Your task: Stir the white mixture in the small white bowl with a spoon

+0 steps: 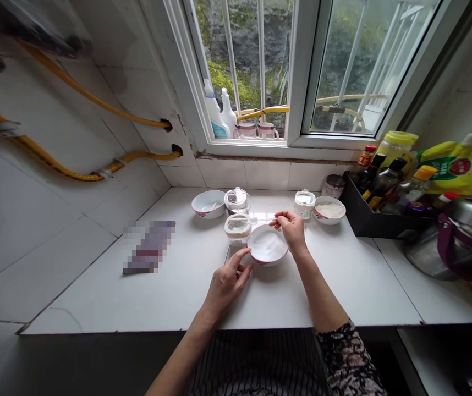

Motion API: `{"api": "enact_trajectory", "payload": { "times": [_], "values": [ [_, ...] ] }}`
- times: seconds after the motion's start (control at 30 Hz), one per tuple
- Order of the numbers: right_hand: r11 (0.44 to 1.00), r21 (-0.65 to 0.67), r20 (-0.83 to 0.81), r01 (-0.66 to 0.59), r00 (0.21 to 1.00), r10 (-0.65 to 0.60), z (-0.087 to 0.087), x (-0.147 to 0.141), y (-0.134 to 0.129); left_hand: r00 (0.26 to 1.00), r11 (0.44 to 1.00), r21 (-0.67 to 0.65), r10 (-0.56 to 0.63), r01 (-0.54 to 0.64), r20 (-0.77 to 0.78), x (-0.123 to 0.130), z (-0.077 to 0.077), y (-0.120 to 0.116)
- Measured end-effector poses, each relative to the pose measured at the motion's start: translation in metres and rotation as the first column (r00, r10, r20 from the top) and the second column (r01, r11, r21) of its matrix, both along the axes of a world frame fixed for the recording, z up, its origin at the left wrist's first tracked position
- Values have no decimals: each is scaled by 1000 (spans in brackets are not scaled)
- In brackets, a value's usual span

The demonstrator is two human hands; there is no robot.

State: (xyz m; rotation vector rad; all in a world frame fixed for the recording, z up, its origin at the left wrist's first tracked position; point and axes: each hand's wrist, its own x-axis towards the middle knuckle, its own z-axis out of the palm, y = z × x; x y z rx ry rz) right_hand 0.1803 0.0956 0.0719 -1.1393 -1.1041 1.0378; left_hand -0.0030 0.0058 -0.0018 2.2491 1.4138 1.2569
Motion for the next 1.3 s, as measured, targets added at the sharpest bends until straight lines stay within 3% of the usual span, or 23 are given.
{"api": "enact_trajectory", "payload": {
  "times": [0.13,0.2,0.27,0.33,0.37,0.43,0.53,0.67,0.93,1.13,1.3],
  "values": [
    [968,249,224,-35,974,-22,-5,-17,-7,1000,1000,9,0,1,-7,0,-1,0],
    [903,411,461,-125,883,-87,-6,-23,-12,1000,1000,11,0,1,-12,0,-2,1],
    [824,505,653,-256,738,-172,-5,-25,-16,1000,1000,17,3,-3,-14,-1,-3,1],
    [774,541,724,-329,651,-229,-4,-25,-18,1000,1000,20,6,-6,-13,-1,-4,1],
    [769,551,721,-325,649,-242,-3,-24,-19,1000,1000,18,8,-8,-11,-1,-4,1],
    [794,556,665,-243,704,-250,-2,-21,-19,1000,1000,8,9,-9,-11,-1,-3,1],
    [883,461,506,-88,843,-180,-1,-16,-18,1000,1000,-13,10,-10,-15,-1,-2,0],
    [946,318,296,-66,955,-33,-1,-12,-17,1000,1000,-20,11,-12,-14,-1,0,0],
    [977,212,55,25,998,-37,0,-3,-11,1000,1000,8,10,-9,-19,0,0,0],
    [975,199,82,-103,993,88,-1,-2,-10,1000,1000,-10,8,-8,-18,-2,-2,1],
    [958,253,187,-133,979,87,-2,-6,-13,1000,1000,-15,17,-18,-20,-2,-2,1]
  ]
}}
